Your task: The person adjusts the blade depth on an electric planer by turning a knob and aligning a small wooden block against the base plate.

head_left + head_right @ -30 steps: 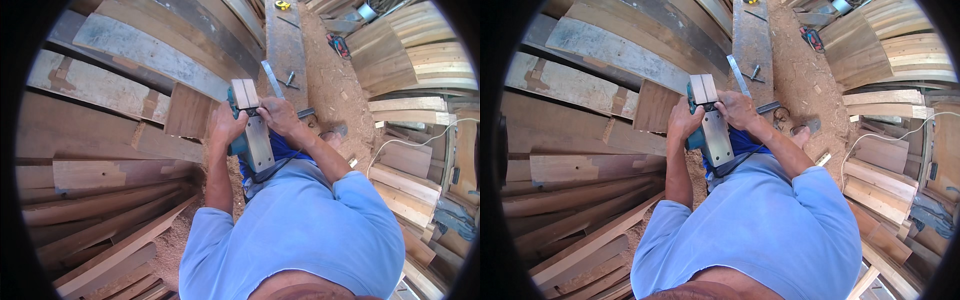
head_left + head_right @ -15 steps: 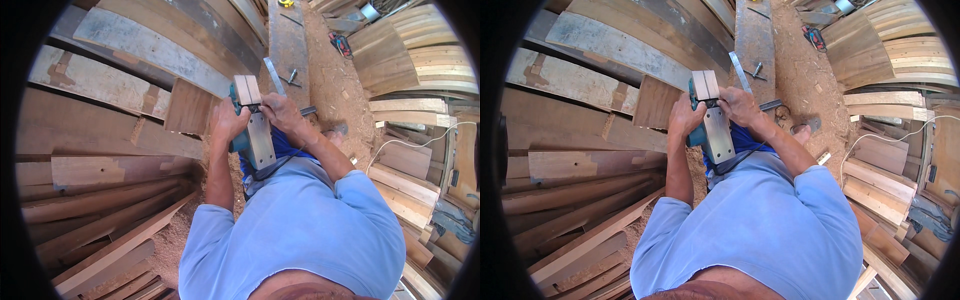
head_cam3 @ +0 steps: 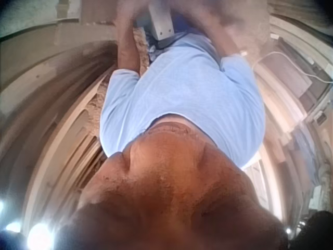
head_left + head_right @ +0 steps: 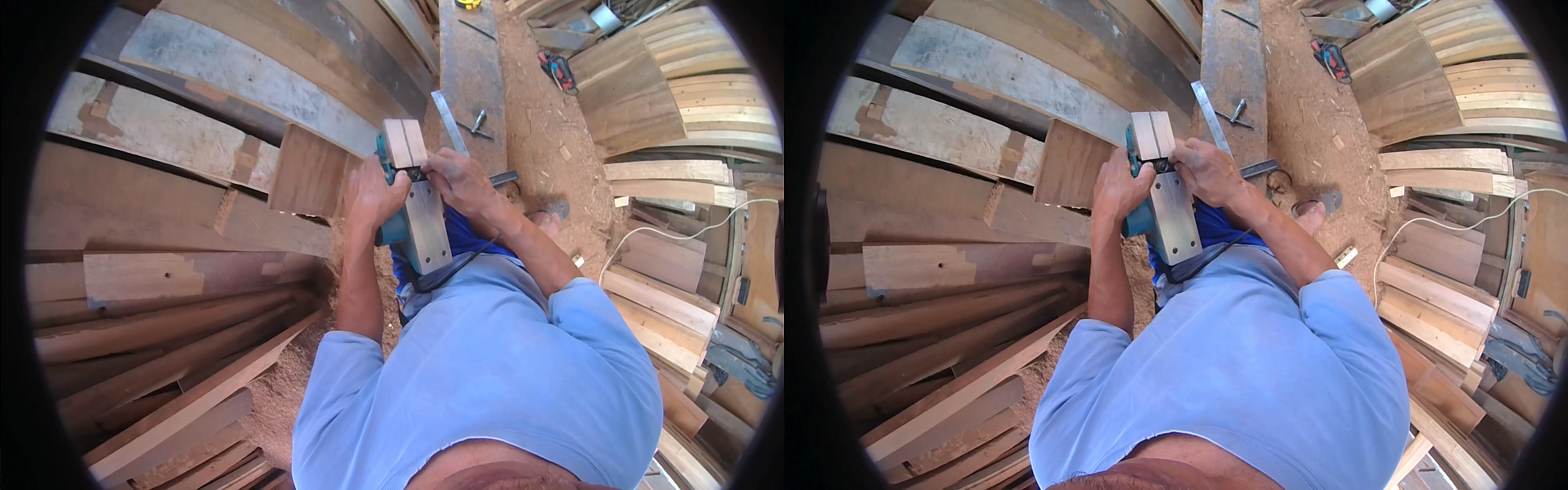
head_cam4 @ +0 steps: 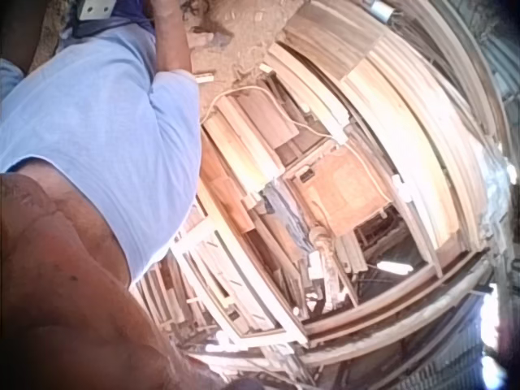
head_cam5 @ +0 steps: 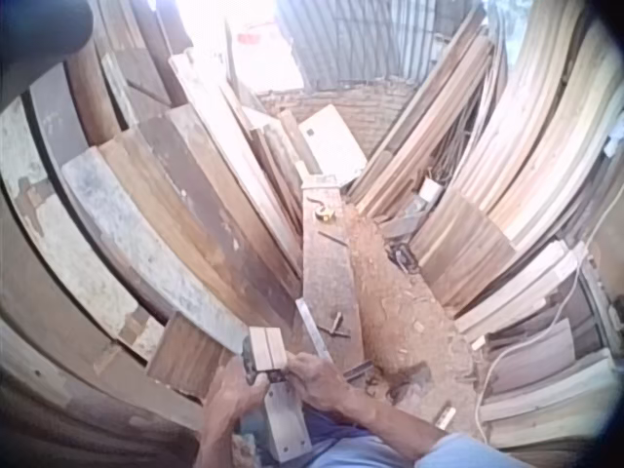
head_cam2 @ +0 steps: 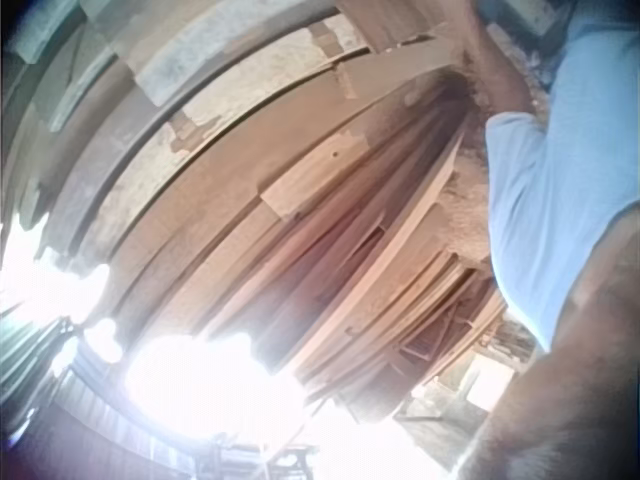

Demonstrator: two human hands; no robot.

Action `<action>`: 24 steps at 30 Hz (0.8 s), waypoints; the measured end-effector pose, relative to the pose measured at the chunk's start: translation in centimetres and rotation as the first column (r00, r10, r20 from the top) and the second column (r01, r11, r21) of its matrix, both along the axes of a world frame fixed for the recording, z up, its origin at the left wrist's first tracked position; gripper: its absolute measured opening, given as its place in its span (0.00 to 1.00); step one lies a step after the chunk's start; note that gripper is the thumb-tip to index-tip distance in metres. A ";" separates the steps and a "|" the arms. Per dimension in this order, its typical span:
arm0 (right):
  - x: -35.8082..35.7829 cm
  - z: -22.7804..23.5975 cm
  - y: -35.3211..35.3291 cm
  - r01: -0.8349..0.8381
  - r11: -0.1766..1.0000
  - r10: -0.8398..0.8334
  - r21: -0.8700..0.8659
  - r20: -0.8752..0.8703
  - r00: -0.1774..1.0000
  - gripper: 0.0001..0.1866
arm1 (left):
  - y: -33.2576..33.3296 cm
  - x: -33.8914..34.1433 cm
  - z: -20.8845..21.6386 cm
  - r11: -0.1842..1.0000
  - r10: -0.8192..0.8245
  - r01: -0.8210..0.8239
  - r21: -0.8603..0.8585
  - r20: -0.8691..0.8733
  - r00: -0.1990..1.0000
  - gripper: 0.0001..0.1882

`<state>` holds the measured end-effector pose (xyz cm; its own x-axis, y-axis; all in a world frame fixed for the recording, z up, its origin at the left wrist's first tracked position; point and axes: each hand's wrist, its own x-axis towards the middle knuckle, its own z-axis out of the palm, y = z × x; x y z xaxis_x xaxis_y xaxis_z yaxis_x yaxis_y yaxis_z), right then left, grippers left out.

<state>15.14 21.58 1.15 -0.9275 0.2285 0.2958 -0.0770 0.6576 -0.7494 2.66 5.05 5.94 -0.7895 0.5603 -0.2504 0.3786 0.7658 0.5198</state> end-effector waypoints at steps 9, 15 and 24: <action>-0.2 0.2 0.1 -0.008 1.000 0.006 0.023 0.063 0.998 0.05 | -0.2 0.0 -0.2 1.000 -0.004 0.004 0.001 -0.018 1.000 0.29; -0.5 0.3 0.4 0.008 0.998 -0.012 0.058 0.073 0.997 0.05 | -0.1 -0.2 -0.4 1.000 -0.009 0.009 -0.009 -0.035 0.999 0.29; -0.7 0.8 0.1 0.017 0.999 -0.021 0.034 0.145 0.989 0.06 | -0.2 0.0 -0.4 1.000 -0.005 0.005 -0.013 -0.048 0.999 0.30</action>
<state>14.49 21.67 1.93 -0.9569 0.2388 0.1655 0.0440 0.6823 -0.7298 2.61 4.86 5.53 -0.7980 0.5613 -0.2197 0.4068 0.7705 0.4908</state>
